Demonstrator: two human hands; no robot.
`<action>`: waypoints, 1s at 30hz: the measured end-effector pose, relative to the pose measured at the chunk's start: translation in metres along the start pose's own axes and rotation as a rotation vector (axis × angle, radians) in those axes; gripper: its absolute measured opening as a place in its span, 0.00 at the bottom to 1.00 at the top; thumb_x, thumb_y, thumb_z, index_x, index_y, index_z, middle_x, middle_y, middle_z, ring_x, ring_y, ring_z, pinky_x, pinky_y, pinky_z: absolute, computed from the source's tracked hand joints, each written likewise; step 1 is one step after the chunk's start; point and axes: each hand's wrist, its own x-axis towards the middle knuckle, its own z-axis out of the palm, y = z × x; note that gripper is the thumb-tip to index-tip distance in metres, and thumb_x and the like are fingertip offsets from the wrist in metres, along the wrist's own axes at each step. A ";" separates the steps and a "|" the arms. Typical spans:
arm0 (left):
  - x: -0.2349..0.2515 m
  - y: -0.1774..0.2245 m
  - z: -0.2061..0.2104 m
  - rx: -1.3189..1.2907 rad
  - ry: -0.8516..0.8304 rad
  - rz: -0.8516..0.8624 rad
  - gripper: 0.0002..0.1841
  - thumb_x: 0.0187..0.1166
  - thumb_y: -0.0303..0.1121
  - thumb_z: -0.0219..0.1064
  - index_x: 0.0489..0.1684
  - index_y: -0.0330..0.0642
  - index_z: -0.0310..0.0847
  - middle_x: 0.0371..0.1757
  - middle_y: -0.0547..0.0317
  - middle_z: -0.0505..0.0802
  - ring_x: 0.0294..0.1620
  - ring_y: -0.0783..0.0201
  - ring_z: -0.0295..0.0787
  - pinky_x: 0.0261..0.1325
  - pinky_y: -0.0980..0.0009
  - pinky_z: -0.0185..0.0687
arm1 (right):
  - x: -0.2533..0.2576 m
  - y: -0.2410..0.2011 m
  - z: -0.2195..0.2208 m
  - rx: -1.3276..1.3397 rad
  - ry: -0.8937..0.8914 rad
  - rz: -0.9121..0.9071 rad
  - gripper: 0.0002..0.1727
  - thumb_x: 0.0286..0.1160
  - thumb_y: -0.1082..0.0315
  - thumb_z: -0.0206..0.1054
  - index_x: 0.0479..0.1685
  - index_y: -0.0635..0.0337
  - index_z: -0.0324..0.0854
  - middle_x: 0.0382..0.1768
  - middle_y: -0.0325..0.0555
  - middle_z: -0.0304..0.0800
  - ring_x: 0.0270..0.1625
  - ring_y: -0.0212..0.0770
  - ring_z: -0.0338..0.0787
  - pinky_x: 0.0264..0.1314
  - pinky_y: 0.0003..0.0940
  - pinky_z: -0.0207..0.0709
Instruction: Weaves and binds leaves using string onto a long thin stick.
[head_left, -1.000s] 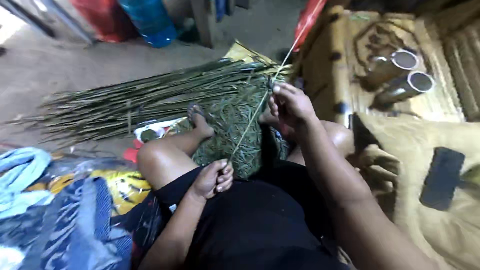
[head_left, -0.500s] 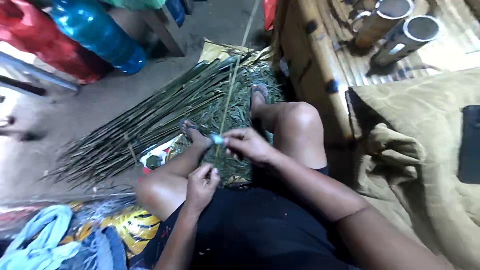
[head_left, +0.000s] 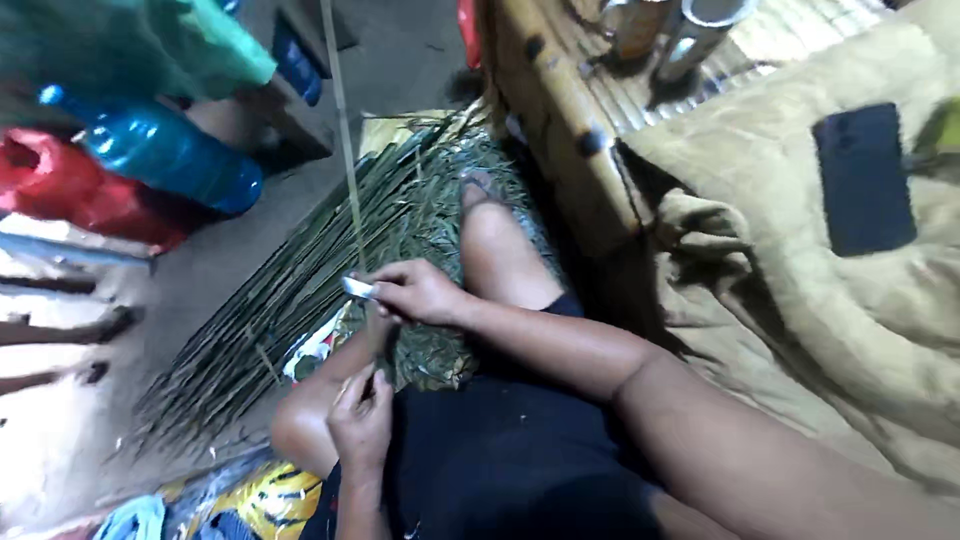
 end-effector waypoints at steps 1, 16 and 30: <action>-0.004 -0.003 -0.004 0.019 0.008 0.020 0.13 0.77 0.31 0.66 0.42 0.27 0.91 0.38 0.46 0.95 0.40 0.70 0.92 0.50 0.74 0.88 | 0.008 -0.007 -0.002 0.029 0.028 -0.019 0.16 0.90 0.68 0.58 0.65 0.67 0.84 0.34 0.51 0.91 0.26 0.37 0.87 0.30 0.33 0.84; -0.021 0.004 -0.012 0.106 -0.016 -0.080 0.16 0.74 0.35 0.66 0.40 0.25 0.89 0.34 0.49 0.93 0.35 0.77 0.88 0.45 0.80 0.84 | 0.022 -0.043 -0.030 0.244 0.082 -0.053 0.17 0.91 0.70 0.57 0.69 0.70 0.80 0.32 0.52 0.88 0.21 0.35 0.81 0.22 0.28 0.76; 0.004 0.023 0.008 -0.380 0.015 -0.042 0.11 0.75 0.23 0.60 0.47 0.24 0.81 0.41 0.63 0.92 0.45 0.84 0.88 0.54 0.83 0.86 | -0.027 0.001 0.035 -0.268 -0.218 -0.187 0.15 0.87 0.69 0.60 0.60 0.68 0.88 0.49 0.58 0.94 0.53 0.47 0.92 0.63 0.47 0.83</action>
